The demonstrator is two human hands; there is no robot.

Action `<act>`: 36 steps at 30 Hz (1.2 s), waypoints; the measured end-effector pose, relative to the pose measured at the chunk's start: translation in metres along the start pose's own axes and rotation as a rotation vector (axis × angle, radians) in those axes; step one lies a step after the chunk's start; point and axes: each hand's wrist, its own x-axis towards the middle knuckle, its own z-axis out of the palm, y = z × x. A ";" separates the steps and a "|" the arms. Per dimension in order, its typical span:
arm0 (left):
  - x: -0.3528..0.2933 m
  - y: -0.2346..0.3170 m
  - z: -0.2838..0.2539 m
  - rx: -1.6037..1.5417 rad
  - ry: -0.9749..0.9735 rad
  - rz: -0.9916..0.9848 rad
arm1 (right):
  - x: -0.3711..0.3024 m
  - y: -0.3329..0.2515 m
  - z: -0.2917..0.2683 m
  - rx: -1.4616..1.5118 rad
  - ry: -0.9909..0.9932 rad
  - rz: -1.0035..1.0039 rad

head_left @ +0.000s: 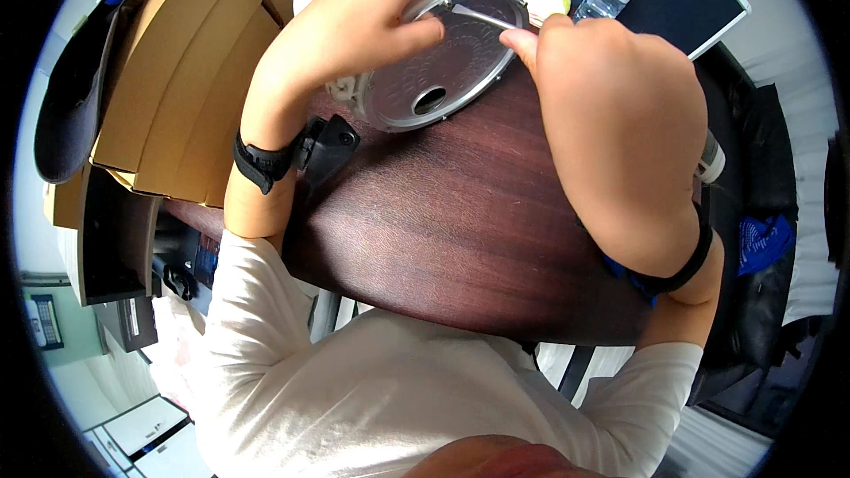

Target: The person uses a screwdriver to remove screws from the bottom of a white appliance, likely a rice cooker. They systematically unscrew multiple fasteners around the base while holding the appliance steady with their other hand.

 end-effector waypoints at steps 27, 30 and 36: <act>-0.003 0.000 0.010 0.061 0.066 0.000 | -0.021 -0.010 0.038 2.361 -1.047 1.030; -0.004 0.002 0.009 0.072 0.048 -0.027 | -0.023 -0.015 0.043 2.597 -1.110 1.005; -0.005 0.000 0.004 0.040 0.003 -0.042 | -0.031 -0.025 0.051 2.802 -1.092 0.952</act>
